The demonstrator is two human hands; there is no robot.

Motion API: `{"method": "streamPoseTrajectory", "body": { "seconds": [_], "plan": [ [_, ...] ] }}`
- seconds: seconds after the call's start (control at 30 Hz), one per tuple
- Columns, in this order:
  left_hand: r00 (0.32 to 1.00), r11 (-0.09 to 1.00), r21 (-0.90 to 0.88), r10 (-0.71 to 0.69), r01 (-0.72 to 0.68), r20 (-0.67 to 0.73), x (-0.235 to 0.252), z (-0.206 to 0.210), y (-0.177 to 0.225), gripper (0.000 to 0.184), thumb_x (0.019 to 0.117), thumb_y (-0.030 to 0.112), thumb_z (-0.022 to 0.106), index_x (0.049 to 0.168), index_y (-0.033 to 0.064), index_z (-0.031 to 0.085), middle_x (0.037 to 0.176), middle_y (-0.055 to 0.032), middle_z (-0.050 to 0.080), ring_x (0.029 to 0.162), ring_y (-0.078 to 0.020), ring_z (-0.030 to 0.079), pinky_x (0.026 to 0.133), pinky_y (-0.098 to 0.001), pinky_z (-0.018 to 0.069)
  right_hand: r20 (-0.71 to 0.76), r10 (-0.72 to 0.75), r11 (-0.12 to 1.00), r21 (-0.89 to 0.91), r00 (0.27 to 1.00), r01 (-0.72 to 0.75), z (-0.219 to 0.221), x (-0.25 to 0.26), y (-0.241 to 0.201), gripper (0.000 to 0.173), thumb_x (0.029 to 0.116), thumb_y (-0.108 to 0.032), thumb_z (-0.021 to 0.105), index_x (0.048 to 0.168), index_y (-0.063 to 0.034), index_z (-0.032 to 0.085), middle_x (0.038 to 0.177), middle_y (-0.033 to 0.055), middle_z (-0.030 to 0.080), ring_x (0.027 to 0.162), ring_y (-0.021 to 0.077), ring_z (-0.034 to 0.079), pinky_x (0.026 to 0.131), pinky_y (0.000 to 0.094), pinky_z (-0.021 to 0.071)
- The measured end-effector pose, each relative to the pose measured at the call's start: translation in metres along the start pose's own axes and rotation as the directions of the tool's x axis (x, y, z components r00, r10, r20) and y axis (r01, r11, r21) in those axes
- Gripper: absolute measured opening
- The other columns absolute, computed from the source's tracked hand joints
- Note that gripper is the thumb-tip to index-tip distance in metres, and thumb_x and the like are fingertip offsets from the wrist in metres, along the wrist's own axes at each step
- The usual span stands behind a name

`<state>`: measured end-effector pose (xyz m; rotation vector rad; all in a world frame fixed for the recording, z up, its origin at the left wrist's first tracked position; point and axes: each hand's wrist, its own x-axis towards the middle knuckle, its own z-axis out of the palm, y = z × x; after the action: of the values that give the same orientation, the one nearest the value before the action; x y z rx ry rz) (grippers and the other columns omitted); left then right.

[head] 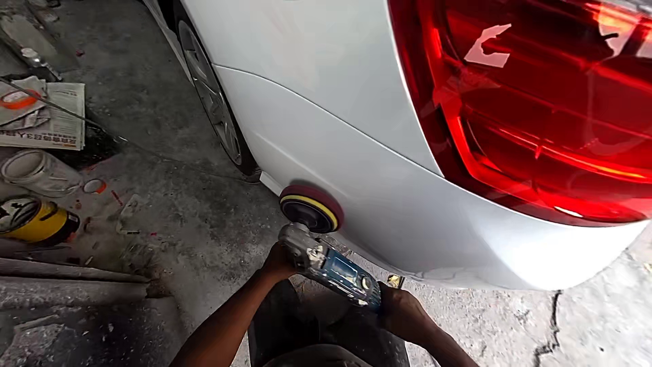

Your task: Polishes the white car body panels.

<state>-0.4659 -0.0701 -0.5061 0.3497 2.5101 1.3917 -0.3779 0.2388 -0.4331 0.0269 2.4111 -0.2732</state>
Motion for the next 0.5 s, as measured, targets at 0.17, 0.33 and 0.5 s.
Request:
{"method": "streamPoseTrajectory", "body": {
  "seconds": [0.17,0.33,0.5],
  "plan": [
    [0.961,0.947,-0.306,-0.167,0.095,-0.220,0.014,0.003,-0.075,0.047,0.0812,0.009,0.080,0.121,-0.0085,0.062,0.111,-0.0169,0.071,0.103,-0.0176,0.068,0.098,-0.0361,0.0543,0.036,-0.086,0.995,-0.046,0.996,0.088,-0.044,0.010,-0.079,0.070,0.0815,-0.030,0.076,0.143,-0.0081,0.052,0.121,0.0184,0.069,0.110,0.0389,0.068,0.092,0.0616,0.0532],
    [0.924,0.861,-0.436,-0.353,0.260,-0.147,0.026,-0.021,-0.099,0.034,0.0806,0.005,0.076,0.111,-0.0034,0.063,0.085,-0.0098,0.068,0.067,-0.0153,0.065,0.068,-0.0360,0.0586,0.083,-0.069,0.997,-0.026,0.994,0.071,-0.068,0.020,-0.124,0.066,0.0857,-0.034,0.076,0.142,-0.0085,0.054,0.119,0.0202,0.070,0.111,0.0400,0.068,0.094,0.0622,0.0525],
    [0.895,0.897,-0.344,-0.372,0.279,-0.245,0.045,-0.107,-0.079,0.049,0.0767,0.000,0.078,0.121,-0.0065,0.058,0.093,-0.0157,0.069,0.072,-0.0214,0.068,0.069,-0.0398,0.0592,-0.042,-0.164,0.986,-0.017,0.986,0.164,-0.103,0.030,-0.169,0.063,0.0851,-0.039,0.075,0.137,-0.0089,0.057,0.109,0.0179,0.072,0.102,0.0379,0.071,0.088,0.0598,0.0548]
  ]
}}
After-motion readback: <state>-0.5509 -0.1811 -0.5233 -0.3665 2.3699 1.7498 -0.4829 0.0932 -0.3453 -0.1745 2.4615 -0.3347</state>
